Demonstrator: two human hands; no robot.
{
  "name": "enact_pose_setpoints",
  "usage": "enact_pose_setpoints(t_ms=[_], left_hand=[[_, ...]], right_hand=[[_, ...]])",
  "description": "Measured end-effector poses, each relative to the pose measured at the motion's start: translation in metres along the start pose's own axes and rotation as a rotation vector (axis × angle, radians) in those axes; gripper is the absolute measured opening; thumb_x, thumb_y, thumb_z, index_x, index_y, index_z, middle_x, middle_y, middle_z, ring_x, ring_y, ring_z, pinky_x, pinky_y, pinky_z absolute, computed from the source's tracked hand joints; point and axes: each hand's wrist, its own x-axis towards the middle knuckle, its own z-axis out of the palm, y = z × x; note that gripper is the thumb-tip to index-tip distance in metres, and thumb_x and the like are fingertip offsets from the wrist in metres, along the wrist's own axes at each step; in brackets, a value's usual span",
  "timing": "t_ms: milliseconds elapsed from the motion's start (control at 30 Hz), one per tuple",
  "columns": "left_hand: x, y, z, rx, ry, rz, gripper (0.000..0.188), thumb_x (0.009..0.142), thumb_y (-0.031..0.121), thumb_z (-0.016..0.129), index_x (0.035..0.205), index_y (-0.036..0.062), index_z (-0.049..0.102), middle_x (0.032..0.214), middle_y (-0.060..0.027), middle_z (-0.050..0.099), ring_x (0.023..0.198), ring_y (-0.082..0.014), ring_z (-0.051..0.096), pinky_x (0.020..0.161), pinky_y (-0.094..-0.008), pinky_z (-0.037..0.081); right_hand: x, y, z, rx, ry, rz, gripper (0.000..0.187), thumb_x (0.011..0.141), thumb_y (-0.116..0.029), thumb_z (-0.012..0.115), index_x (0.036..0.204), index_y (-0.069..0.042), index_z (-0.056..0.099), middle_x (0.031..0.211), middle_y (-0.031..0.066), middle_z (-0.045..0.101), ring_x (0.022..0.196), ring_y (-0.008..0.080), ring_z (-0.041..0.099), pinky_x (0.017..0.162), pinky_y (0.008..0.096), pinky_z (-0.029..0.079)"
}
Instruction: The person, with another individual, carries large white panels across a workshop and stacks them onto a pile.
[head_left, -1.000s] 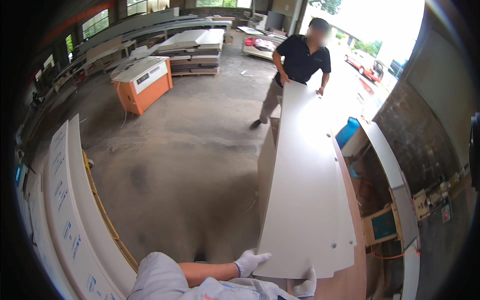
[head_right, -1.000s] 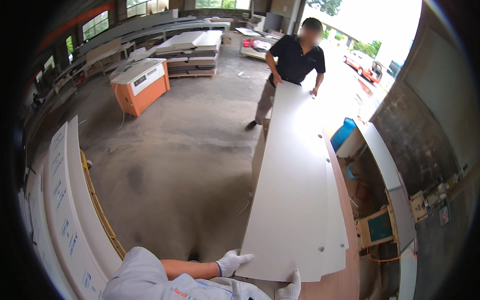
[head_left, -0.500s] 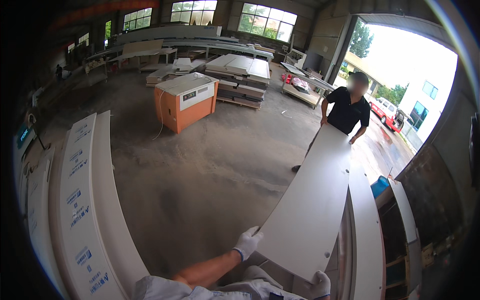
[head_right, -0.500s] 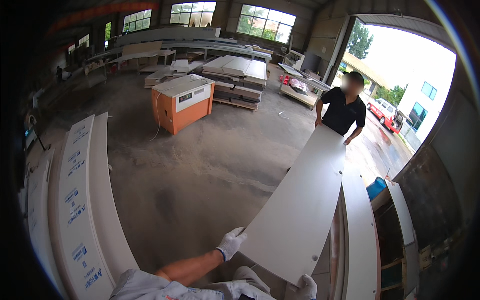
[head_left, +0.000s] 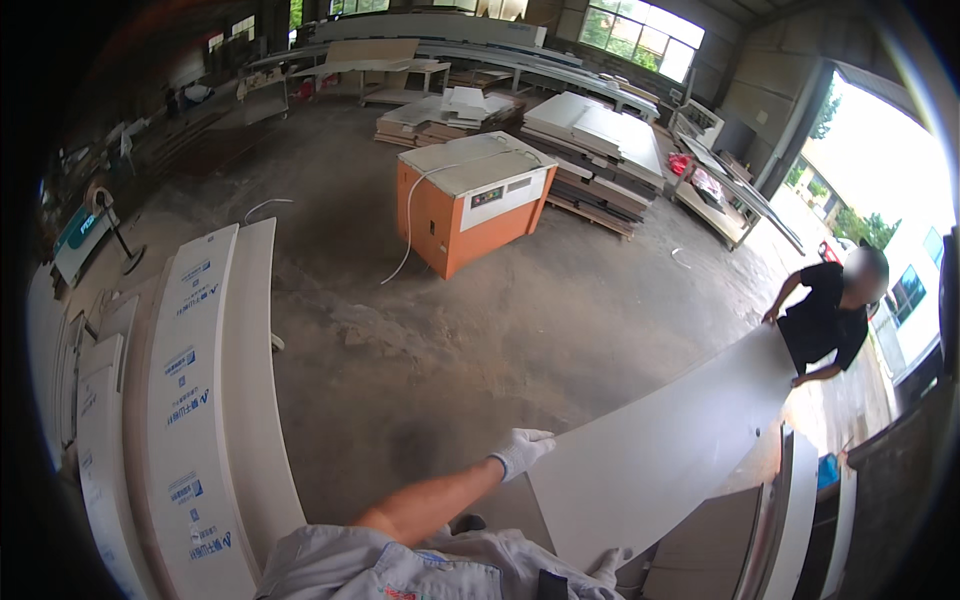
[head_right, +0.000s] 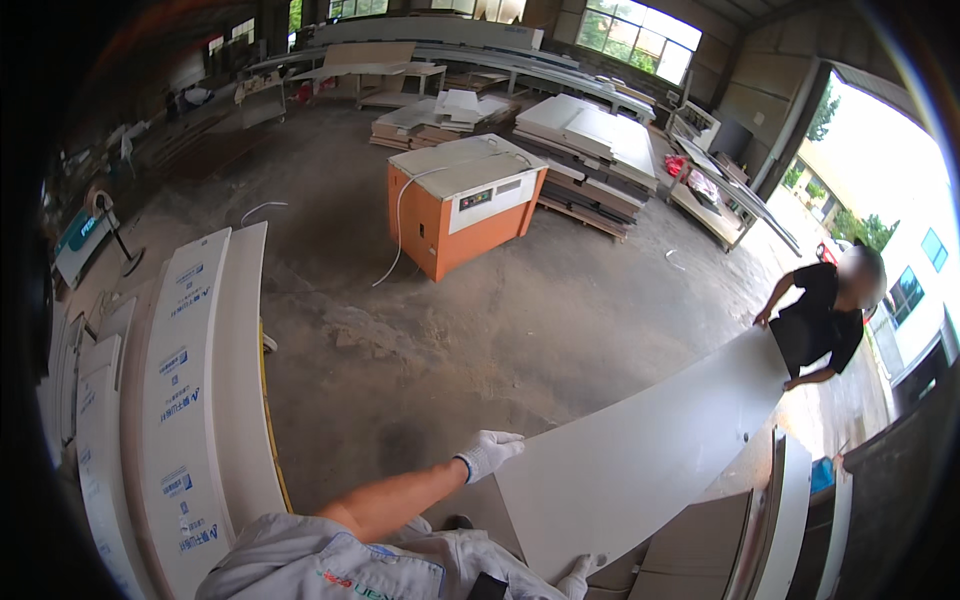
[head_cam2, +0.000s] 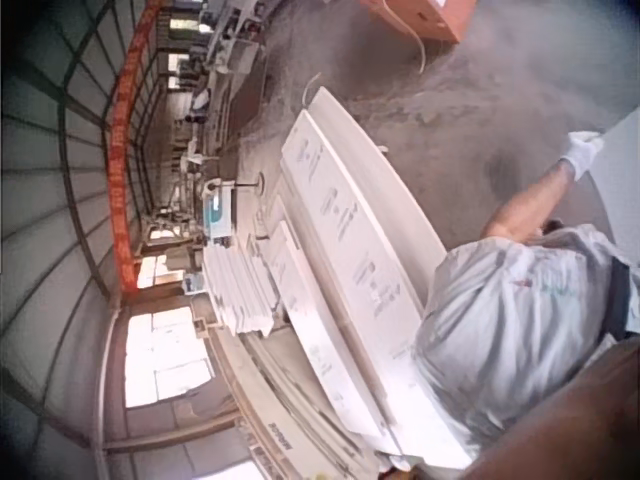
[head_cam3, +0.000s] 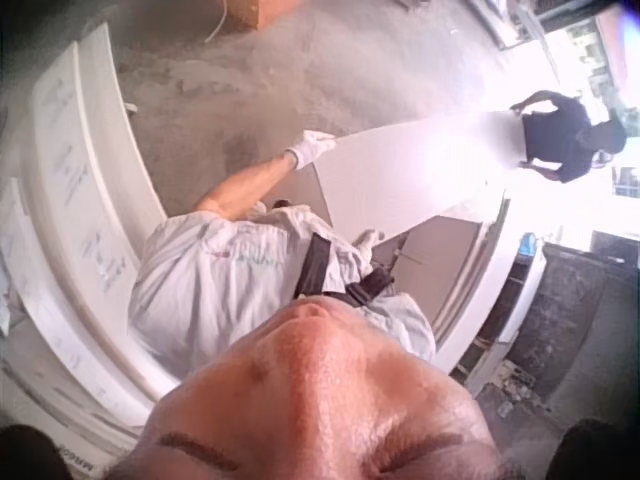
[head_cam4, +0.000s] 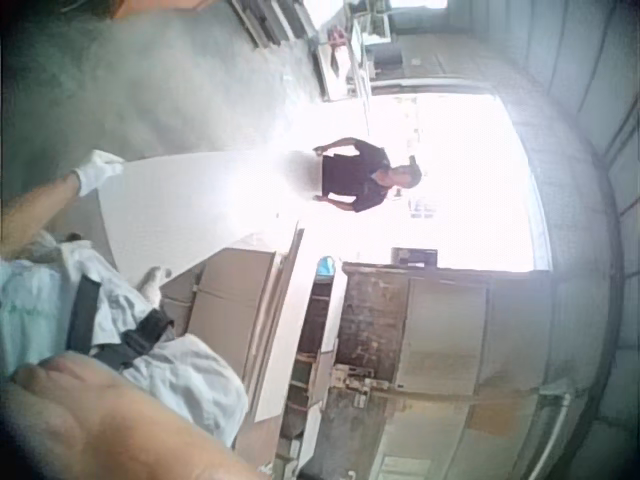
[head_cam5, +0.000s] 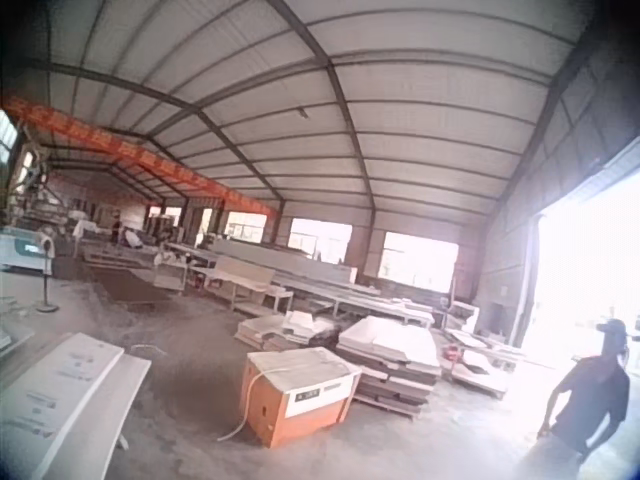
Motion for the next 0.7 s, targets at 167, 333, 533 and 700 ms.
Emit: enact_pose_setpoints(t_ms=[167,333,533,700], left_hand=[[0.108,0.05,-0.111,0.135,-0.078,0.073,0.041,0.088,0.023,0.071,0.121,-0.0008,0.067,0.114,-0.0114,0.072,0.105,-0.0166,0.066,0.092,-0.0284,0.049],[0.211,0.08,-0.21,0.167,-0.157,-0.005,0.044,0.083,0.025,0.071,0.12,0.0013,0.068,0.11,-0.0123,0.073,0.1,-0.0201,0.068,0.091,-0.0308,0.051],[0.318,0.148,-0.373,0.108,-0.174,-0.144,0.044,0.08,0.023,0.076,0.118,0.0011,0.069,0.103,-0.0102,0.073,0.091,-0.0161,0.068,0.081,-0.0295,0.054],[0.436,0.199,-0.511,0.07,-0.205,-0.16,0.044,0.08,0.021,0.079,0.117,0.0006,0.069,0.101,-0.0092,0.073,0.086,-0.0149,0.068,0.076,-0.0289,0.054]], right_hand=[[0.027,0.031,0.164,-0.039,-0.006,0.031,0.05,0.095,-0.046,0.059,0.131,-0.011,0.057,0.128,0.0074,0.062,0.114,0.0299,0.06,0.095,0.0458,0.051],[0.043,0.066,0.342,-0.086,0.03,0.052,0.051,0.095,-0.046,0.06,0.131,-0.01,0.057,0.128,0.0077,0.062,0.114,0.03,0.06,0.095,0.0456,0.051],[0.055,0.116,0.56,-0.055,0.053,0.062,0.051,0.095,-0.046,0.06,0.131,-0.01,0.057,0.128,0.0082,0.062,0.114,0.03,0.06,0.096,0.0455,0.051],[0.091,0.186,0.727,0.022,0.09,0.068,0.052,0.095,-0.046,0.061,0.131,-0.009,0.057,0.129,0.0085,0.062,0.113,0.03,0.061,0.096,0.0453,0.052]])
